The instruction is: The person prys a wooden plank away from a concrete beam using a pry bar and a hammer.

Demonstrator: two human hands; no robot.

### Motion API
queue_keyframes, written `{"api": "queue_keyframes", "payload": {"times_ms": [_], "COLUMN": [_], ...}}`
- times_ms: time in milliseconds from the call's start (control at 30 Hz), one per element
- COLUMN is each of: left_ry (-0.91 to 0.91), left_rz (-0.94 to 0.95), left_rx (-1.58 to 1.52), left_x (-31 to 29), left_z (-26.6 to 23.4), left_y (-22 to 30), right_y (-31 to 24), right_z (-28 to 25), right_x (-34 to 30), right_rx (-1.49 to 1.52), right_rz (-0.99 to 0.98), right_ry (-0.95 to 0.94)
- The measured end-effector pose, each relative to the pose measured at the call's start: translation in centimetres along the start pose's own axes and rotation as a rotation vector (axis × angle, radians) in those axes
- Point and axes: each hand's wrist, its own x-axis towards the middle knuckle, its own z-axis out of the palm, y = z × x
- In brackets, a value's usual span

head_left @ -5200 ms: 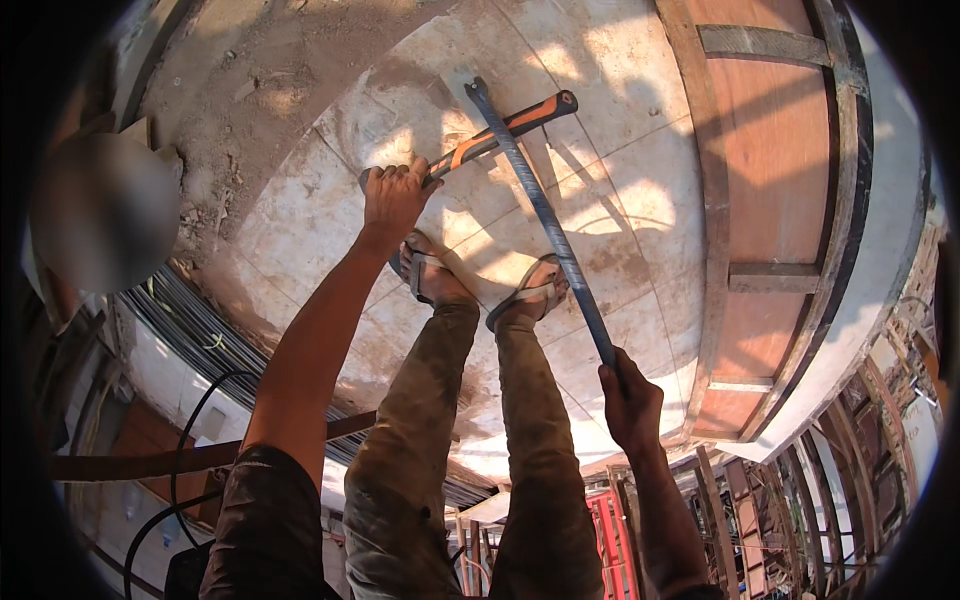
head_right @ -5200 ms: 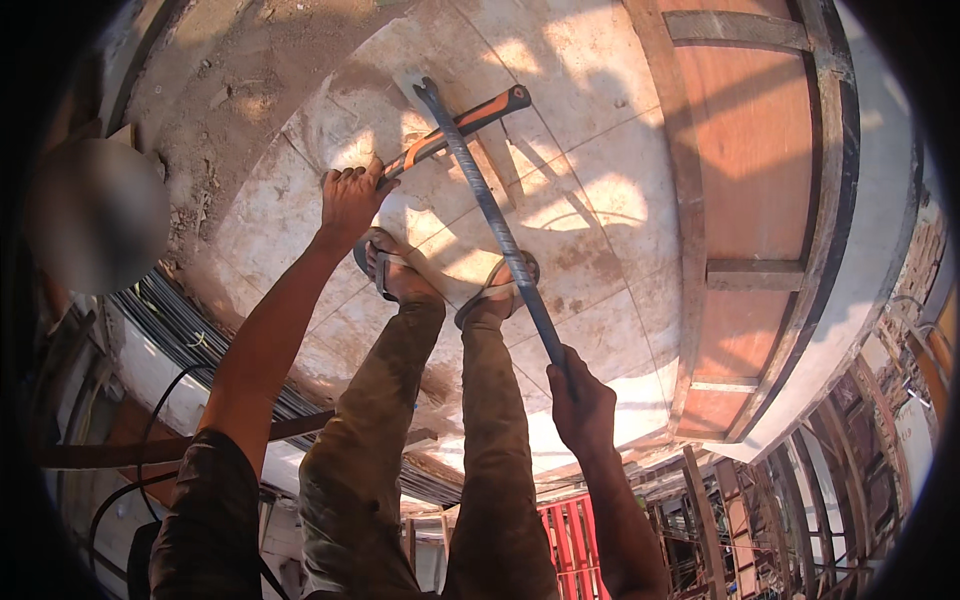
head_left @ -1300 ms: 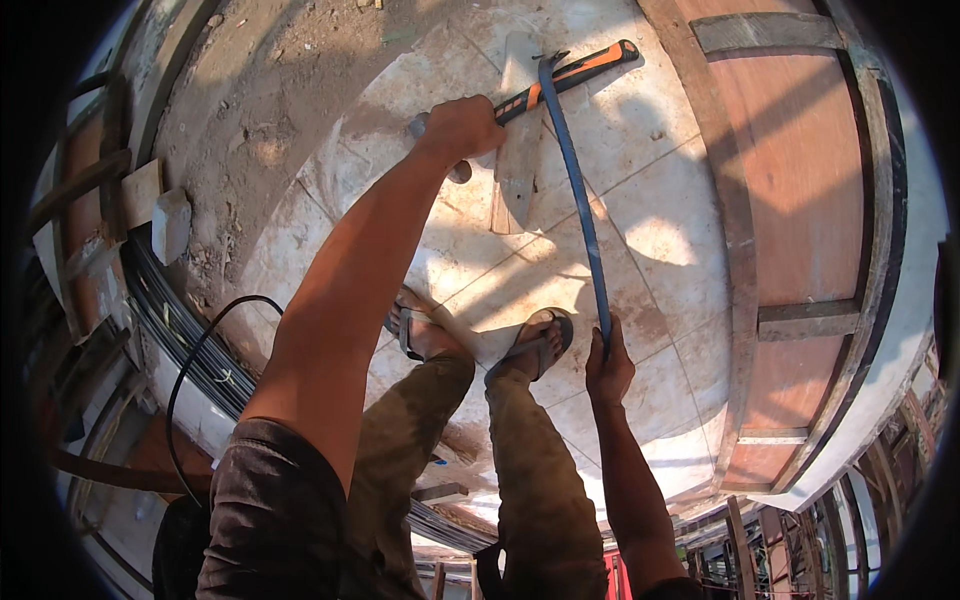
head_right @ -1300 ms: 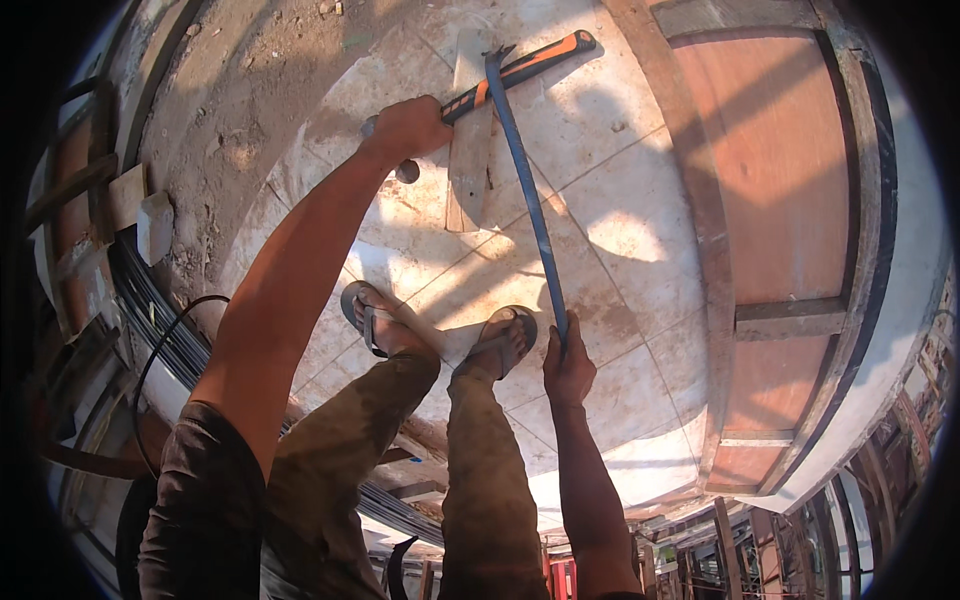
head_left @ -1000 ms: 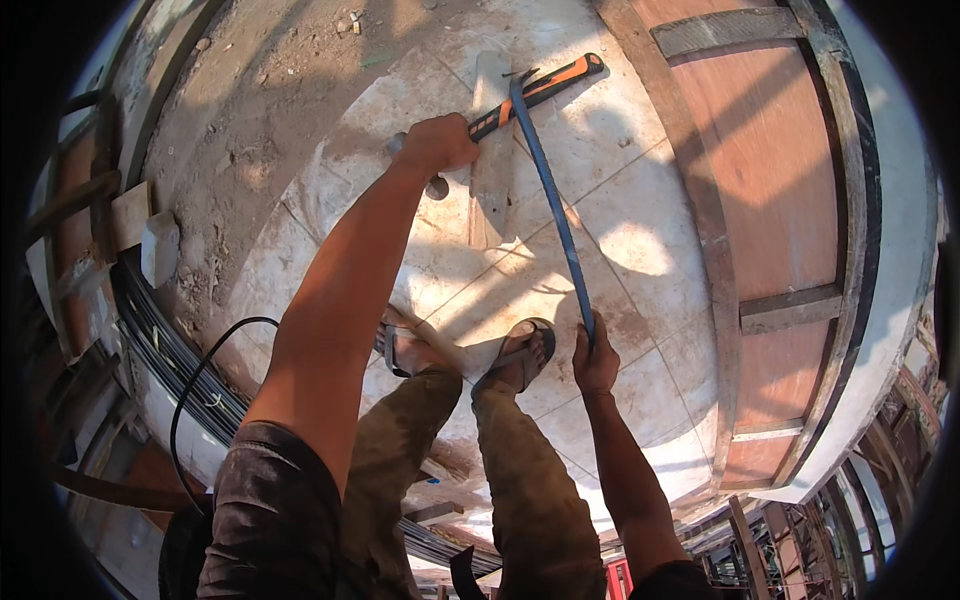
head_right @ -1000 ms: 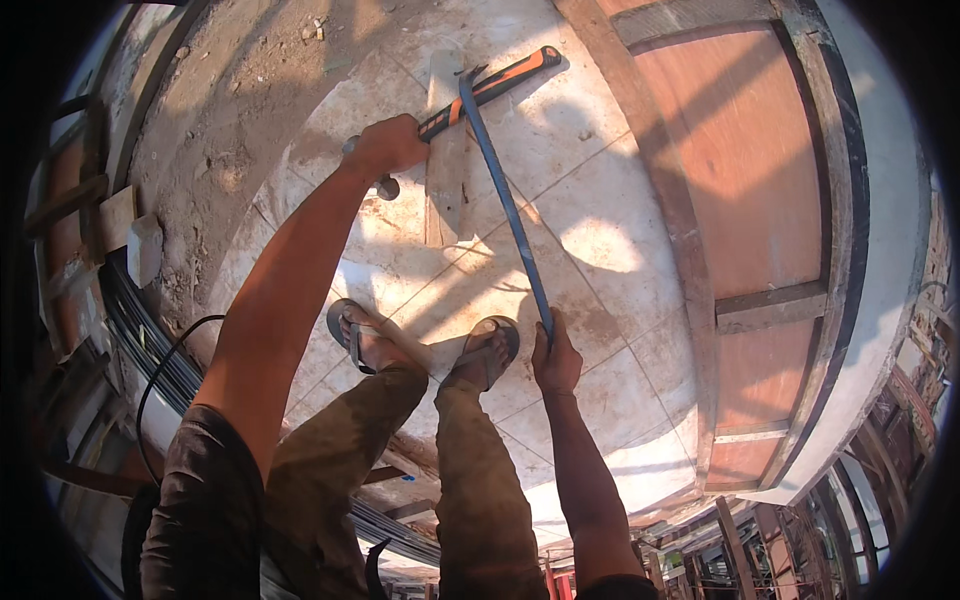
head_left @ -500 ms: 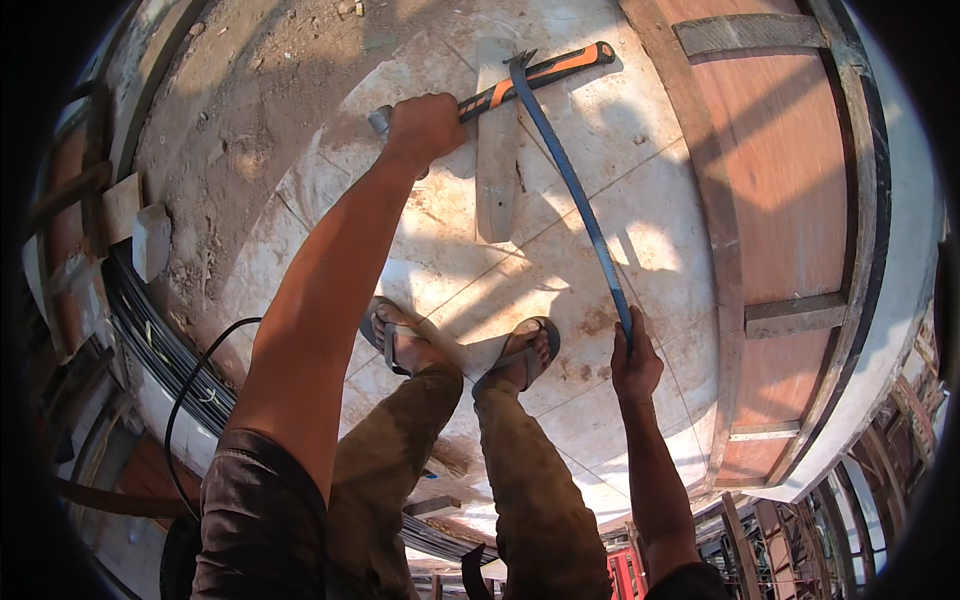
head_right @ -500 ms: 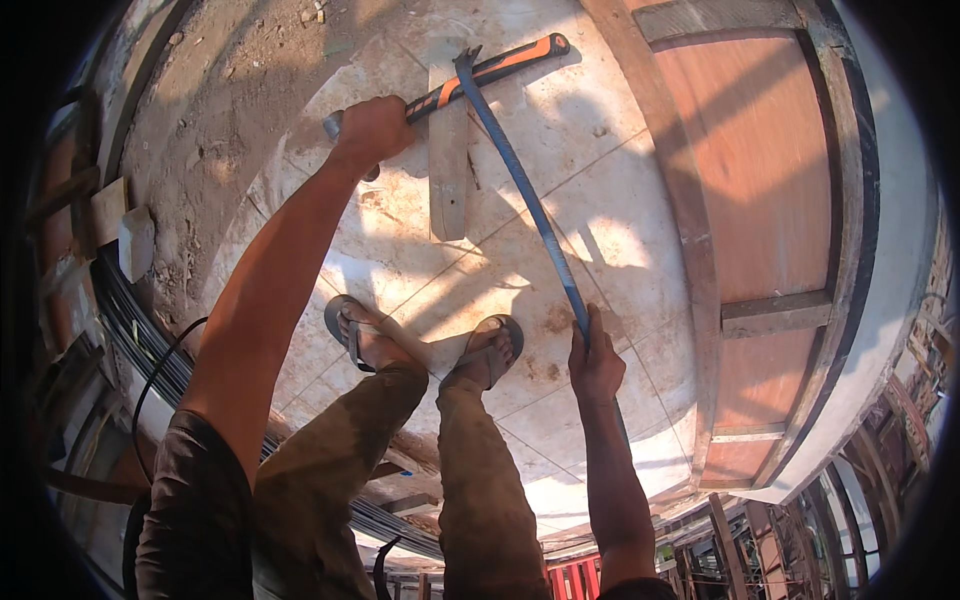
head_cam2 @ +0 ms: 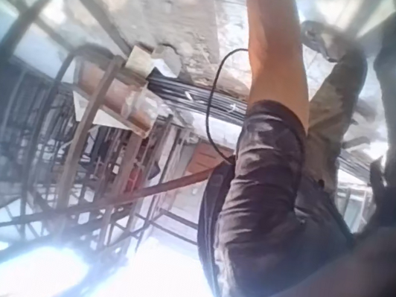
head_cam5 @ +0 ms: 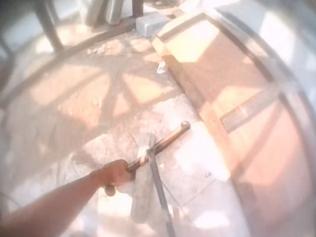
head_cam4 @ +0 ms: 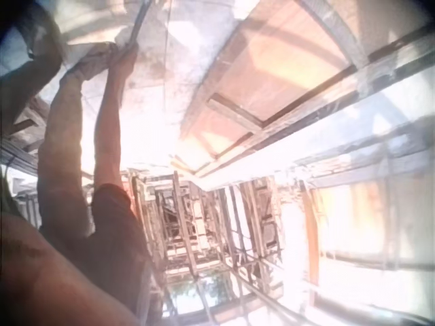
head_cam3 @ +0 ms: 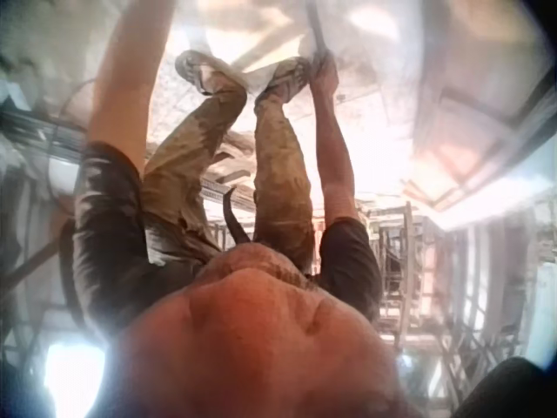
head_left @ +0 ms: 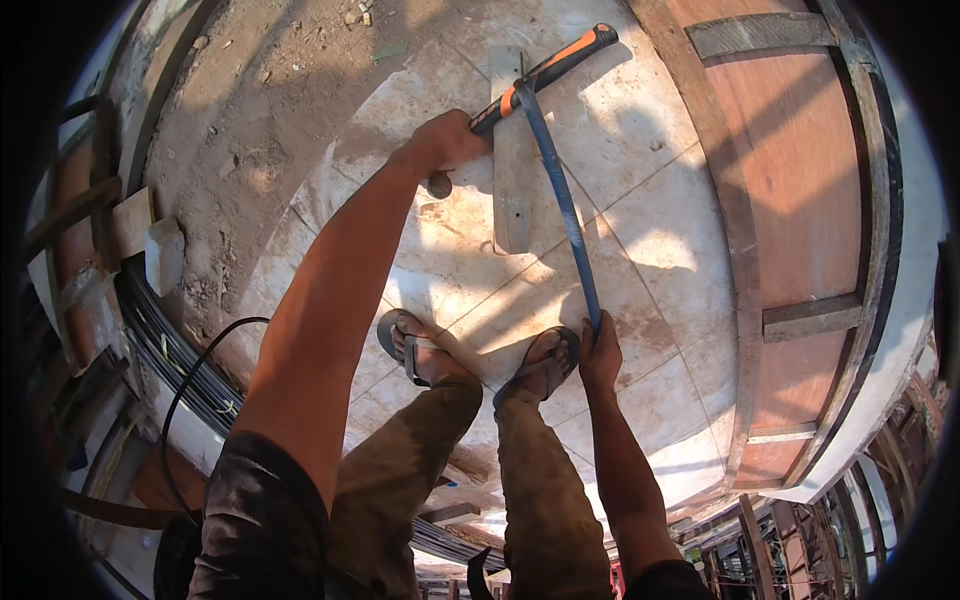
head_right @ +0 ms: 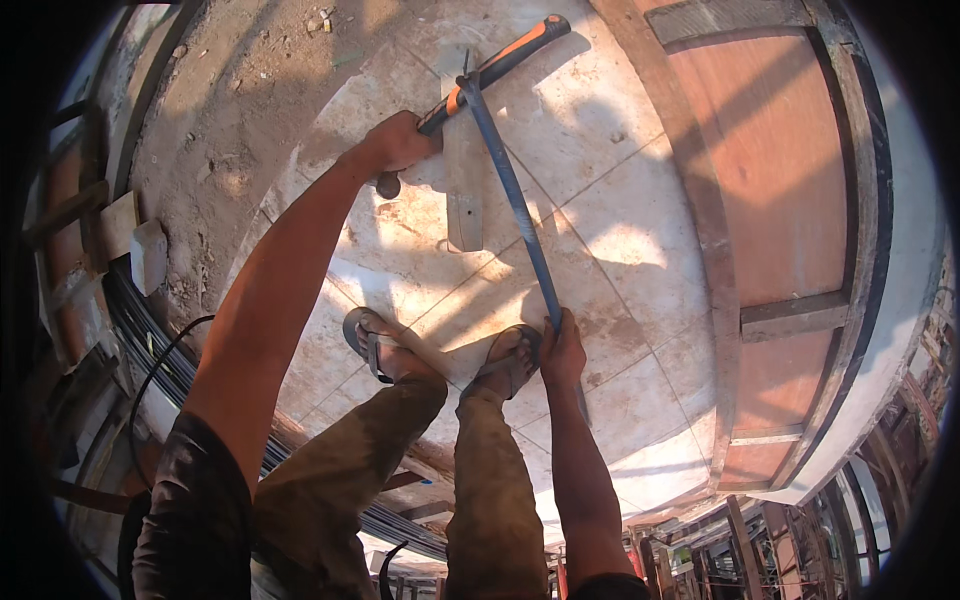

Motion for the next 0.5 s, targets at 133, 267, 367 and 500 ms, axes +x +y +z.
{"api": "queue_keyframes", "payload": {"times_ms": [133, 267, 367, 500], "left_ry": [-0.168, -0.004, 0.16, 0.305], "left_rz": [-0.121, -0.258, -0.366, -0.647], "left_rx": [-0.427, -0.496, -0.543, -0.379], "left_x": [-0.8, -5.6, -10.1, -16.8], "left_z": [0.8, 2.2, 3.5, 2.0], "left_y": [-0.4, -4.9, -9.5, -25.5], "right_y": [-0.8, -2.2, -5.0, -9.0], "right_z": [-2.0, -7.6, -15.2, -22.2], "right_x": [0.1, -4.3, -7.8, -11.2], "right_rx": [0.185, 0.315, 0.73, 1.1], "right_rz": [0.132, 0.383, 0.807, 0.978], "right_ry": [-0.18, -0.277, -0.47, -0.732]}}
